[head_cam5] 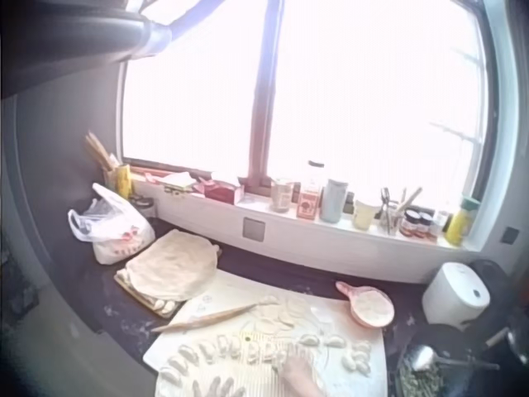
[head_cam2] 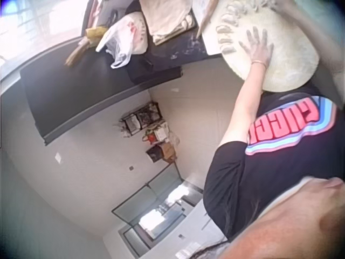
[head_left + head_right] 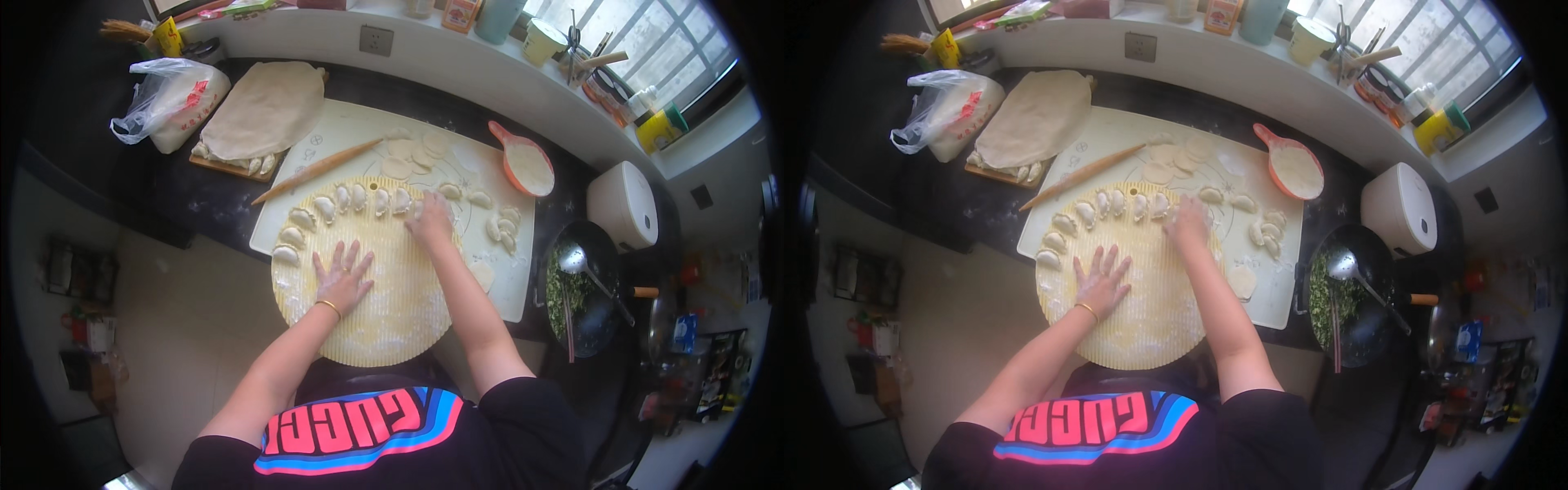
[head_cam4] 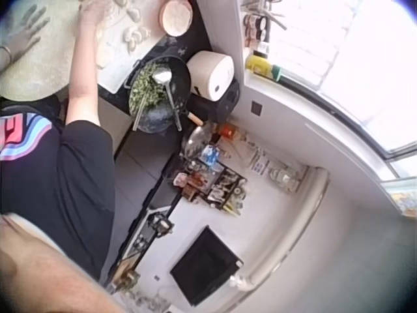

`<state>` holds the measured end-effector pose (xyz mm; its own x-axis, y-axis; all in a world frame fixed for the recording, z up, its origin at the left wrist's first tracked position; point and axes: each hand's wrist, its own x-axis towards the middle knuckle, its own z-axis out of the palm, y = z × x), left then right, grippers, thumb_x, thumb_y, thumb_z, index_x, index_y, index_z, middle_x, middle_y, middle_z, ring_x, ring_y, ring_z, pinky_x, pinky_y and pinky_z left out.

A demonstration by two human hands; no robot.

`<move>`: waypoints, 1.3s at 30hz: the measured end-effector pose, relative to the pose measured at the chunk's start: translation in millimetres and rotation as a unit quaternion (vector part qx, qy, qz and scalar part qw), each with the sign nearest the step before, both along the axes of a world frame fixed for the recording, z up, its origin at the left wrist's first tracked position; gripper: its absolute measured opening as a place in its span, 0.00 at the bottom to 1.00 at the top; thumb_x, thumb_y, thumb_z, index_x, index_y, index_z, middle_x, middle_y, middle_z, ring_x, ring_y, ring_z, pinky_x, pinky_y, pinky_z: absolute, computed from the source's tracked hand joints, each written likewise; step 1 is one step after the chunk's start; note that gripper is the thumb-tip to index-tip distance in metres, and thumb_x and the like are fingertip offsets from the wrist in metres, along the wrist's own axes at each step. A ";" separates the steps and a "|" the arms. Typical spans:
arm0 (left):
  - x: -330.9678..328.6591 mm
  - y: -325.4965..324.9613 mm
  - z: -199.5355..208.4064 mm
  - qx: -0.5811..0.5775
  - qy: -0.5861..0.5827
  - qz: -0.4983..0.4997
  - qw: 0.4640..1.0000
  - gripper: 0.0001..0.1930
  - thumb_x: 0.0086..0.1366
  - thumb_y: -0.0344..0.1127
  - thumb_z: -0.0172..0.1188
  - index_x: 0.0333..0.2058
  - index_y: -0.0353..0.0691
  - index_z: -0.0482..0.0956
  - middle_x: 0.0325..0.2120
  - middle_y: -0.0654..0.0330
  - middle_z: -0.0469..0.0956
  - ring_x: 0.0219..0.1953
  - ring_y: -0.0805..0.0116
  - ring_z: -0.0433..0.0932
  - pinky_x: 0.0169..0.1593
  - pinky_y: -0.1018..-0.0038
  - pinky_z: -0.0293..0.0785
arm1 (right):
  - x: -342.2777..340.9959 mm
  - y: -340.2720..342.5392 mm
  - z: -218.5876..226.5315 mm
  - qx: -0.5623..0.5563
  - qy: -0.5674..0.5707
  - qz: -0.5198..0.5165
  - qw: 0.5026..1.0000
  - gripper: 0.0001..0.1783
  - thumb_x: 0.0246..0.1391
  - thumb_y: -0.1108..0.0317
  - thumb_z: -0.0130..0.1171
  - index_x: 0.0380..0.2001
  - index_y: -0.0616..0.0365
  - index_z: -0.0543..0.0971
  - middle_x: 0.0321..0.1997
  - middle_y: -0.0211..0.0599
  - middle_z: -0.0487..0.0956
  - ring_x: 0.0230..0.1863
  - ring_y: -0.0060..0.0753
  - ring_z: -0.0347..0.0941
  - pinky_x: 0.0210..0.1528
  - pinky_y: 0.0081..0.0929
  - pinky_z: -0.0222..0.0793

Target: The person prepares dumplings by placing a green vegetable filling onto round dough wrappers using chopsticks. They fold and seal each dumpling by hand, arranging the finished units on a cutting board and a round bamboo tray.

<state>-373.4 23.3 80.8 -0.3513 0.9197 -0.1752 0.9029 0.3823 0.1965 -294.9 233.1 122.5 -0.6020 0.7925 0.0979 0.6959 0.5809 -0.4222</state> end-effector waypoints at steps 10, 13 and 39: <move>0.7 1.5 3.1 0.009 -0.006 0.001 1.000 0.29 0.62 0.55 0.41 0.62 0.63 0.51 0.65 0.65 0.40 0.67 0.58 0.34 0.58 0.34 0.24 | -8.9 18.4 -33.7 -0.047 0.120 -0.065 0.990 0.27 0.40 0.69 0.61 0.47 0.59 0.68 0.47 0.52 0.66 0.44 0.54 0.68 0.46 0.40 0.67; 0.1 1.4 3.2 0.010 -0.005 0.003 1.000 0.29 0.62 0.55 0.42 0.62 0.63 0.51 0.65 0.64 0.41 0.67 0.57 0.35 0.58 0.34 0.24 | 3.8 48.8 -31.6 -0.086 0.139 -0.075 0.984 0.24 0.42 0.70 0.59 0.47 0.59 0.70 0.46 0.50 0.69 0.46 0.51 0.68 0.47 0.38 0.66; 1.4 0.5 -4.2 0.031 0.004 0.005 1.000 0.29 0.60 0.53 0.46 0.61 0.61 0.54 0.65 0.63 0.41 0.67 0.57 0.36 0.59 0.37 0.25 | 47.4 53.6 -32.7 -0.044 0.211 -0.131 0.968 0.18 0.39 0.69 0.61 0.37 0.64 0.75 0.38 0.51 0.74 0.43 0.51 0.69 0.47 0.38 0.64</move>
